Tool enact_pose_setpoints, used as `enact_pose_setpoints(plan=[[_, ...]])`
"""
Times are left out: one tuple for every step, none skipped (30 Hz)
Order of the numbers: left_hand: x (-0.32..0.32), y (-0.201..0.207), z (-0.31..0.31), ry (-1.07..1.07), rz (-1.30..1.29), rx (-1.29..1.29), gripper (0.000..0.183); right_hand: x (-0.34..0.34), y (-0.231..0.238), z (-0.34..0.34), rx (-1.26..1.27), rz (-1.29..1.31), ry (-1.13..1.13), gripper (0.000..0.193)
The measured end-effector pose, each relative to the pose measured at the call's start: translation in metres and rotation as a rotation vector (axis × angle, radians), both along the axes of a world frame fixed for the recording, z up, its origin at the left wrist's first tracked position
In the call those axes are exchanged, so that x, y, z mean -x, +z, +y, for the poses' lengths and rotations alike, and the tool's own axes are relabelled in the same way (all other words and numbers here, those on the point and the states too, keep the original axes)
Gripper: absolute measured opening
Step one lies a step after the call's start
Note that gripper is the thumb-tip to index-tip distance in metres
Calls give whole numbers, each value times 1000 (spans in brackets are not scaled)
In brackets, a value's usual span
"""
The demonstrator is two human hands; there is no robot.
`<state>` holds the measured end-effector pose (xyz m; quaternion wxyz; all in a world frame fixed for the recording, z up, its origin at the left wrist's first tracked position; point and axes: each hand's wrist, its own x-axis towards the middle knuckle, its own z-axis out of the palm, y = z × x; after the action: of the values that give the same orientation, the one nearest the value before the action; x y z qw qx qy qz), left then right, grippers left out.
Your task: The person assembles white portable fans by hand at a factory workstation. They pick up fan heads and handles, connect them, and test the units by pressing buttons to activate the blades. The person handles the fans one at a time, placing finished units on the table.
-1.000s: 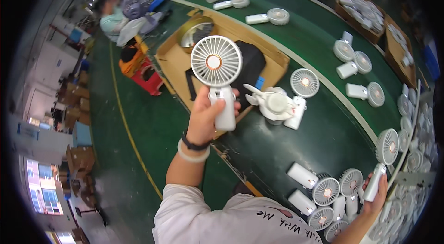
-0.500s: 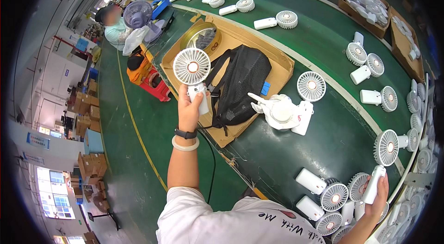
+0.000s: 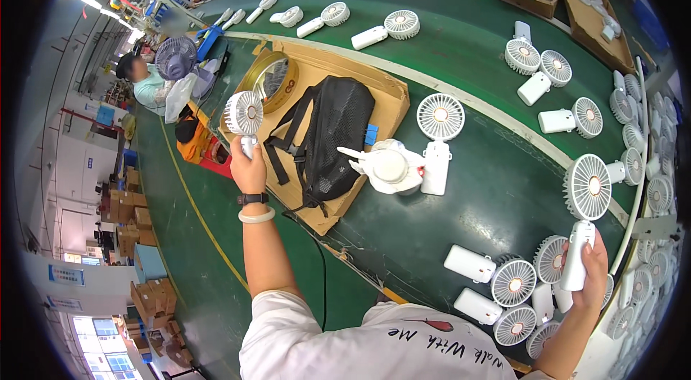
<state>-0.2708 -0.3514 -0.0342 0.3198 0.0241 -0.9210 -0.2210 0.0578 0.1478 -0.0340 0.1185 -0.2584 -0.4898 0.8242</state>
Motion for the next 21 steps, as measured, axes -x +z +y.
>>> enact_pose_setpoints(plan=[[4,1,5,-7,35,79,35,-1,3,2,23,19,24,59],[11,0,1,47,31,193,36,-2,5,4,47,39,46,62],[18,-3,-6,87,19,297,36,-2,5,5,45,43,14,71],[24,-10,-18,70,-58,255,39,-2,4,8,80,68,65,76],[27,-13,-23,45,-120,323,44,0,1,14,135,119,117,80],[27,-23,-40,103,-62,432,53,4,10,15,204,101,184,82],[27,-20,-48,121,-97,530,59,10,8,18,273,142,211,83],[13,-3,-20,98,-7,490,61,13,8,23,293,169,263,83],[1,6,-11,-19,147,462,58,15,10,25,312,181,291,83],[-13,22,25,-20,147,418,56,14,12,30,331,186,301,82],[-35,35,63,-74,164,315,51,13,9,34,364,249,315,81],[-63,56,96,-145,167,237,48,14,8,40,381,287,360,80],[-85,57,131,-341,166,-162,47,13,8,41,342,279,349,79],[-107,60,158,-448,166,-213,44,14,8,40,307,272,343,77],[-118,47,183,-695,202,-393,38,11,8,41,278,224,317,75],[-137,47,213,-818,193,-393,34,11,6,43,255,218,316,73],[-156,41,231,-981,102,-520,30,12,3,41,254,219,328,71],[-165,39,251,-1136,-36,-465,27,12,3,42,254,213,323,69],[-173,25,271,-1267,-286,-603,26,12,0,41,277,226,312,67],[-176,19,294,-1402,-572,-743,32,12,-2,40,302,239,301,65],[-179,19,318,-1427,-868,-853,42,14,-2,37,329,254,299,62]])
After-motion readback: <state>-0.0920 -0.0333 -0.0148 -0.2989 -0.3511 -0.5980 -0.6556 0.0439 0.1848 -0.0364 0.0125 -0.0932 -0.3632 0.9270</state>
